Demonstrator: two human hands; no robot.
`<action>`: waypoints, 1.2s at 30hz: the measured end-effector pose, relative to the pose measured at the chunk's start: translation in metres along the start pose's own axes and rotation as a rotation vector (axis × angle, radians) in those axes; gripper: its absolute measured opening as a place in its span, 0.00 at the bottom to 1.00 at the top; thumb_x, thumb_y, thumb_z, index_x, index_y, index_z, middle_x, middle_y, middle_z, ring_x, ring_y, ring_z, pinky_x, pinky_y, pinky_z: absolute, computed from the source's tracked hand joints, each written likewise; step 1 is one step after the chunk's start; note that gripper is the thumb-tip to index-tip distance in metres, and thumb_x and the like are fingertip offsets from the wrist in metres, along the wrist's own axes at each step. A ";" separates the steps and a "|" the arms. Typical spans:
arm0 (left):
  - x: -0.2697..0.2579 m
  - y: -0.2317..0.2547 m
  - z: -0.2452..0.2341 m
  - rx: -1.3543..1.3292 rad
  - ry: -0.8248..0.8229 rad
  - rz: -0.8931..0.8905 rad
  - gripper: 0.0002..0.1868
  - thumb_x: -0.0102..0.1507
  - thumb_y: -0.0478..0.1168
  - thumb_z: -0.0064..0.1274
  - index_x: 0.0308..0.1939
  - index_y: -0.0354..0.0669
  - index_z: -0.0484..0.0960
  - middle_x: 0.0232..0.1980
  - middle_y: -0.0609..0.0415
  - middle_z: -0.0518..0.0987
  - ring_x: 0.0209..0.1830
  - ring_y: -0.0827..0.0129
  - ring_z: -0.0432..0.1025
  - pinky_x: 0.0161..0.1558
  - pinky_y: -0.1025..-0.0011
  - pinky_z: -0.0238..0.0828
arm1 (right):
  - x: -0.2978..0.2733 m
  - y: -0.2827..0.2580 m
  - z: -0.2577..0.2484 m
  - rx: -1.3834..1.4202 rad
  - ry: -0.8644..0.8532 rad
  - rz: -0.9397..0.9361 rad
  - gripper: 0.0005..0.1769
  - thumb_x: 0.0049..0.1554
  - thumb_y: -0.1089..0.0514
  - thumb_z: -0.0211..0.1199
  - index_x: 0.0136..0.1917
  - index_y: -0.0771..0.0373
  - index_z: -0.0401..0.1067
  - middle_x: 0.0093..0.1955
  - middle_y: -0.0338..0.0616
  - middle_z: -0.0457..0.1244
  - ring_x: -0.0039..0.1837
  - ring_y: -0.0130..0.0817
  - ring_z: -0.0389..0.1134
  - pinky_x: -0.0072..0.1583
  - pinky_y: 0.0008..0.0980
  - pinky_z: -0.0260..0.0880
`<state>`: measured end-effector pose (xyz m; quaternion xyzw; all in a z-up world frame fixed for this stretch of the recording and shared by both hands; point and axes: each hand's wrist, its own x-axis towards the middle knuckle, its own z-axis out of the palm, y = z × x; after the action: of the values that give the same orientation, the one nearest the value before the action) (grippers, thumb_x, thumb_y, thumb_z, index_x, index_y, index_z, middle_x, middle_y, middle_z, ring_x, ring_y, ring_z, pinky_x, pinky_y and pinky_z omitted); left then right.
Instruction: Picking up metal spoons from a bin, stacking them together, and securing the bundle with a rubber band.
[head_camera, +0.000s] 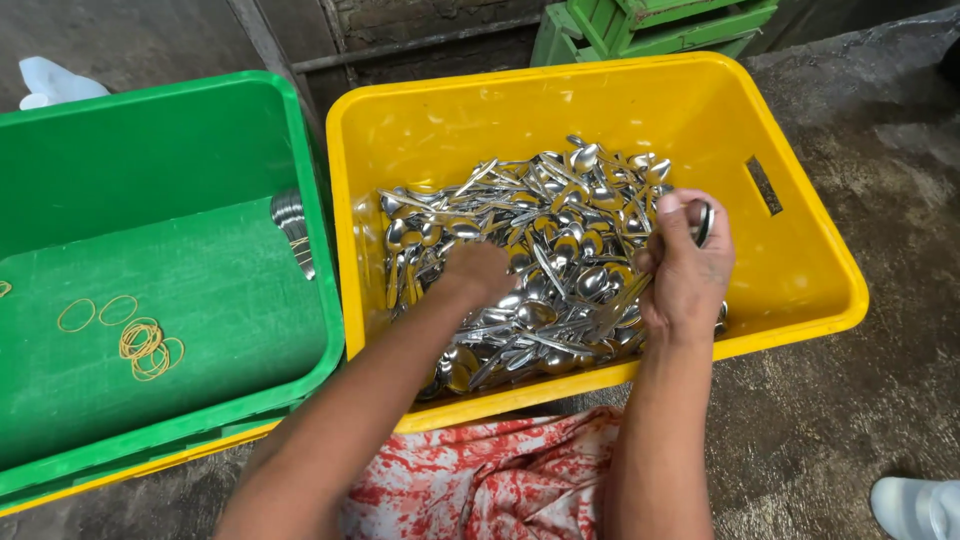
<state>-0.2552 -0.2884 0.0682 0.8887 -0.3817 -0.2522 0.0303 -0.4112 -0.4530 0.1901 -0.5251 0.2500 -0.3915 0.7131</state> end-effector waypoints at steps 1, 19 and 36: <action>0.019 -0.002 0.018 0.052 0.004 0.004 0.21 0.65 0.53 0.48 0.47 0.40 0.84 0.41 0.45 0.84 0.42 0.51 0.80 0.42 0.53 0.78 | 0.000 0.001 0.000 -0.033 -0.006 0.021 0.10 0.63 0.56 0.67 0.56 0.53 0.69 0.40 0.31 0.57 0.32 0.17 0.55 0.31 0.16 0.62; -0.034 -0.023 -0.042 -0.350 -0.103 -0.029 0.15 0.64 0.47 0.55 0.30 0.42 0.89 0.27 0.46 0.82 0.36 0.48 0.80 0.49 0.52 0.75 | -0.007 -0.007 0.012 0.117 -0.170 0.136 0.14 0.62 0.66 0.54 0.62 0.62 0.65 0.52 0.42 0.61 0.43 0.19 0.62 0.35 0.12 0.61; -0.141 0.041 -0.093 -1.062 -0.022 0.242 0.17 0.73 0.41 0.42 0.52 0.32 0.81 0.35 0.41 0.84 0.27 0.69 0.74 0.33 0.76 0.72 | -0.006 0.012 0.013 0.218 -0.326 0.145 0.06 0.64 0.57 0.56 0.55 0.56 0.65 0.42 0.35 0.58 0.41 0.20 0.57 0.40 0.15 0.62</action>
<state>-0.3206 -0.2327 0.2193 0.6981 -0.3017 -0.4145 0.4998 -0.4014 -0.4392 0.1828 -0.4818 0.1245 -0.2737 0.8231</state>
